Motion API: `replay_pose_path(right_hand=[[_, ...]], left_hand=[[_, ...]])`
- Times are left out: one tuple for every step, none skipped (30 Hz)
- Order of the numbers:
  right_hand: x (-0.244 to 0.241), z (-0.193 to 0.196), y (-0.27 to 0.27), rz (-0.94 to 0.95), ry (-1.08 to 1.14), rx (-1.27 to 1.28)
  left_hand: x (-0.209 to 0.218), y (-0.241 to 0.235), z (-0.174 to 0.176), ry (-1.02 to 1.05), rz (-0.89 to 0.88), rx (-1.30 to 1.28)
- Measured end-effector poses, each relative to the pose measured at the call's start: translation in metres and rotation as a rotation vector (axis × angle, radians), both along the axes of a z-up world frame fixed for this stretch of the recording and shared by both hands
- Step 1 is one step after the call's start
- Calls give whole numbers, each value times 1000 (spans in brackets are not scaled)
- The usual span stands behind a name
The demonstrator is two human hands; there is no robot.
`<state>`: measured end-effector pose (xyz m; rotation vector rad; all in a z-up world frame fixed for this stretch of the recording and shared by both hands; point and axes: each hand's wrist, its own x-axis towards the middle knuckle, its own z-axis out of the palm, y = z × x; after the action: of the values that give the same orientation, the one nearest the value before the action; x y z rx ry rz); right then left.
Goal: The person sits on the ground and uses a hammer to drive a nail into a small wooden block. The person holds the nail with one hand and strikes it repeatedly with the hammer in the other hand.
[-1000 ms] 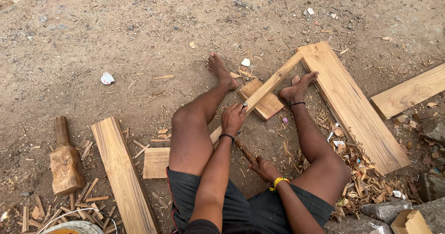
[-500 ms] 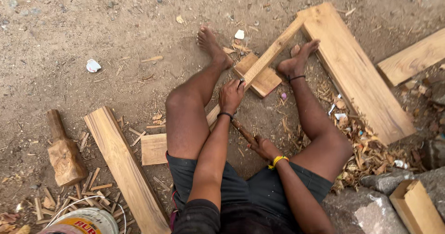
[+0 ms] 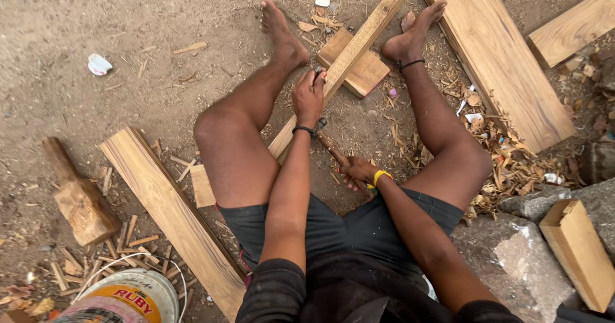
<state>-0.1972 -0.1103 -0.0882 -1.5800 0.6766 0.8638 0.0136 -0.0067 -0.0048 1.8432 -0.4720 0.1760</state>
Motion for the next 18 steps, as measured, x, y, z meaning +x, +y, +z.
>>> replay_pose_path(right_hand=[[2,-7,-1,-2,-12,20],[4,-15,-2,-7,-40,19],[6,-23,-7,-12,-68,18],[1,-32,-7,-18,-89,24],[-8,-38,-3,-32,-101,44],[-8,-40,-8,-48,-133,51],[-7,-38,-11,-64,-164,59],[-11,-35,-10,-73,-178,3],[-15,-29,-11,-82,-192,-53],[-19,-21,-11,-91,-205,-108],[-25,-11,-10,-139,-235,-100],[-32,1,-10,-186,-263,-92],[-36,13,-10,-234,-291,-84],[-39,26,-10,-284,-301,-127],[-43,40,-12,-334,-311,-169],[-44,53,-11,-385,-322,-211],[-47,67,-14,-392,-361,-272],[-48,84,-21,-398,-406,-335]], left_hand=[[1,0,2,21,-16,-64],[5,2,4,5,-28,-55],[9,0,6,-11,-39,-46],[6,6,3,-19,-51,-30],[0,13,1,-5,-65,-10],[3,12,3,-10,-83,-2],[7,11,5,-15,-101,6],[9,13,6,-27,-115,2],[13,14,6,-40,-129,-1],[16,15,7,-52,-144,-4],[17,16,7,19,-146,16],[17,15,7,92,-148,35],[17,15,7,165,-151,54],[16,15,5,114,-158,86],[15,15,4,62,-166,118],[14,15,2,10,-174,151],[13,15,1,-12,-166,157],[14,13,1,-38,-156,161]])
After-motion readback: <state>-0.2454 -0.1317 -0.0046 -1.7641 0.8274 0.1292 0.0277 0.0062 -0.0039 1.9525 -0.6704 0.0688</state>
